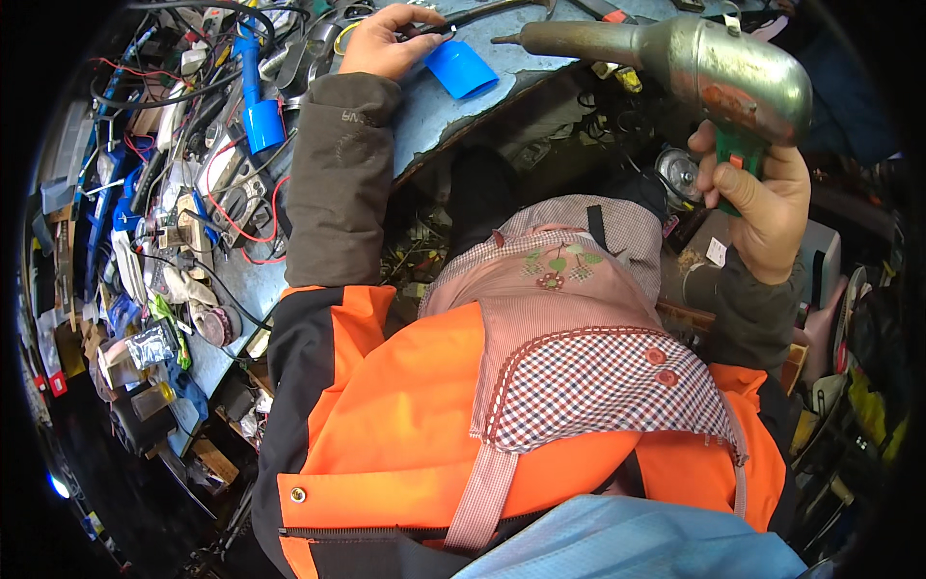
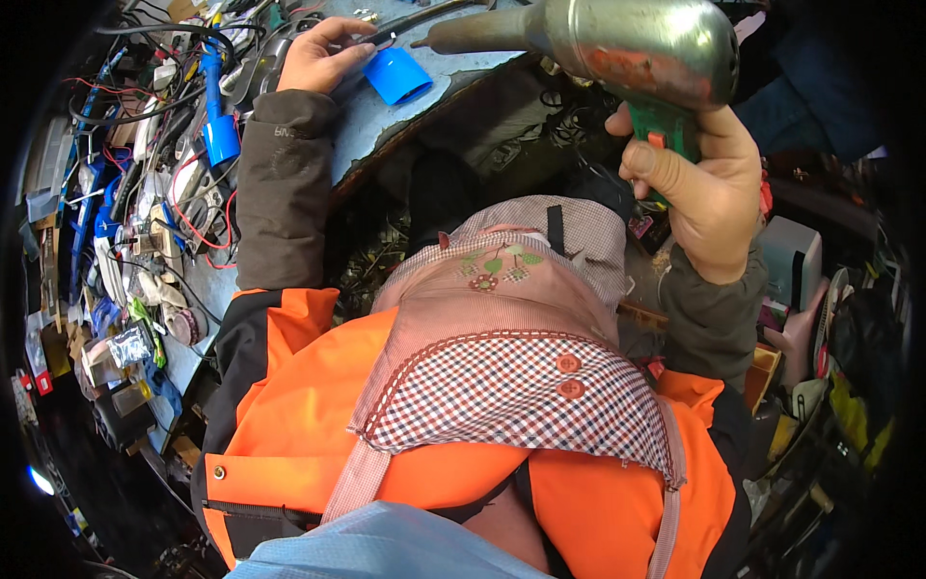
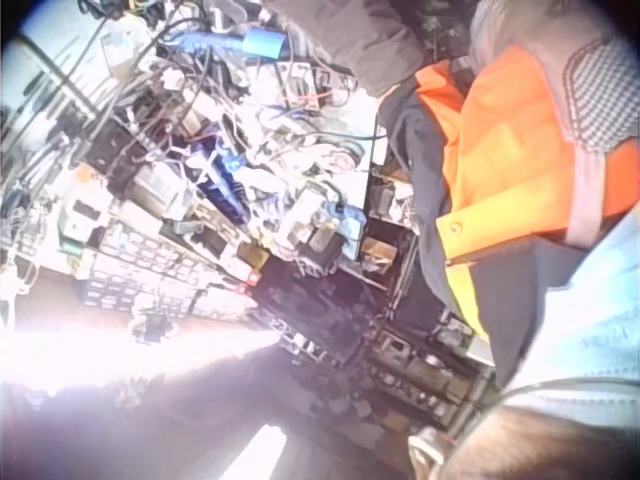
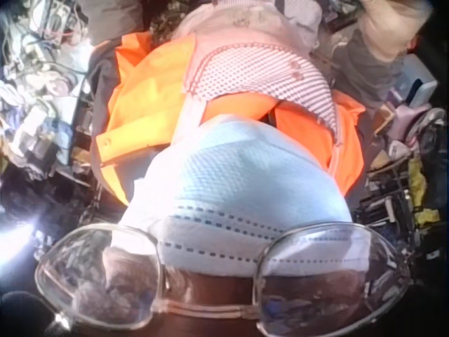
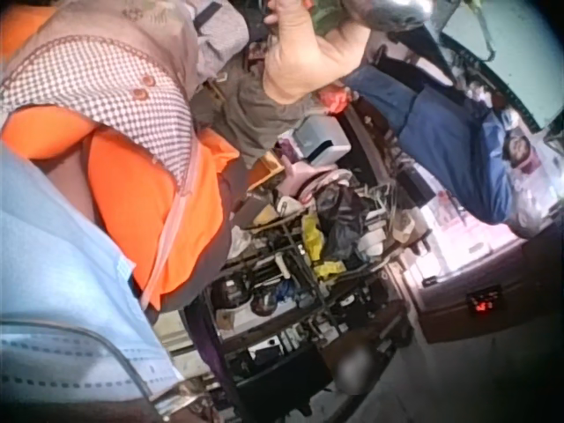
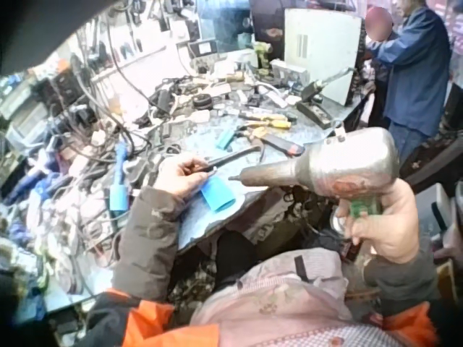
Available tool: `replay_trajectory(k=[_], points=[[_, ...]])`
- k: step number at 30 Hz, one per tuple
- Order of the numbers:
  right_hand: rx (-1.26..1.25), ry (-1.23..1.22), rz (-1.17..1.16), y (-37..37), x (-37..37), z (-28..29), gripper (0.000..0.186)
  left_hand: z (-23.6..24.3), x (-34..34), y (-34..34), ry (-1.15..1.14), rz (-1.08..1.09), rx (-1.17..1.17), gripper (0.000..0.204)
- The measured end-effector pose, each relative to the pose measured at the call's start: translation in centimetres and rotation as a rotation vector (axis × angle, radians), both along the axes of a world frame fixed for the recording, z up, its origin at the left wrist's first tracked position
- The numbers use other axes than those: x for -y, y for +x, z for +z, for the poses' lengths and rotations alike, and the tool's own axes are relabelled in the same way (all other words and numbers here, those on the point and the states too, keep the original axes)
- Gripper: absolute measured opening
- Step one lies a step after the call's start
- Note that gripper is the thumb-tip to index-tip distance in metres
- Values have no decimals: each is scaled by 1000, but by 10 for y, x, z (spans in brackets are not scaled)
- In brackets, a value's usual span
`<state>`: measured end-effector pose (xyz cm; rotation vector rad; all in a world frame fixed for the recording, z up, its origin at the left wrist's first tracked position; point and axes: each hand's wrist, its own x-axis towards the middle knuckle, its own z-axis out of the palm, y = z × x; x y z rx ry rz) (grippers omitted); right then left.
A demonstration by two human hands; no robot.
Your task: The person manipulates a small blue plastic component, uses a utility knife to trim it, and then applies heat with a heat gun to seal or shape the plastic. The person also briefly opens a tool case and handles a power tool cord.
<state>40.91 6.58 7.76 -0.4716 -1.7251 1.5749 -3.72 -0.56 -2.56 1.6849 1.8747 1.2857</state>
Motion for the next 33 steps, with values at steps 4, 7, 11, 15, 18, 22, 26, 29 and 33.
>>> replay_trajectory(k=[4,7,11,15,18,22,26,29,33], points=[[92,-35,-7,-19,2,17,41,-3,4,-4,14,-107,-1,30],[148,-30,11,-36,0,30,36,5,11,1,-35,-128,51,32],[233,17,71,-45,-12,36,39,1,9,1,-53,-186,112,34],[296,121,86,-59,-10,48,37,1,4,11,-153,-134,172,30],[268,-44,7,-75,6,68,34,-3,4,13,-126,-108,126,26],[348,-9,-31,-77,1,65,35,-14,0,8,-51,-128,-14,24],[311,34,-32,-85,11,72,37,-12,0,8,-72,-134,-8,29],[371,38,-2,-88,8,80,38,-13,0,8,-123,-138,79,32],[379,69,27,-92,10,87,33,-7,2,12,-172,-146,82,29]])
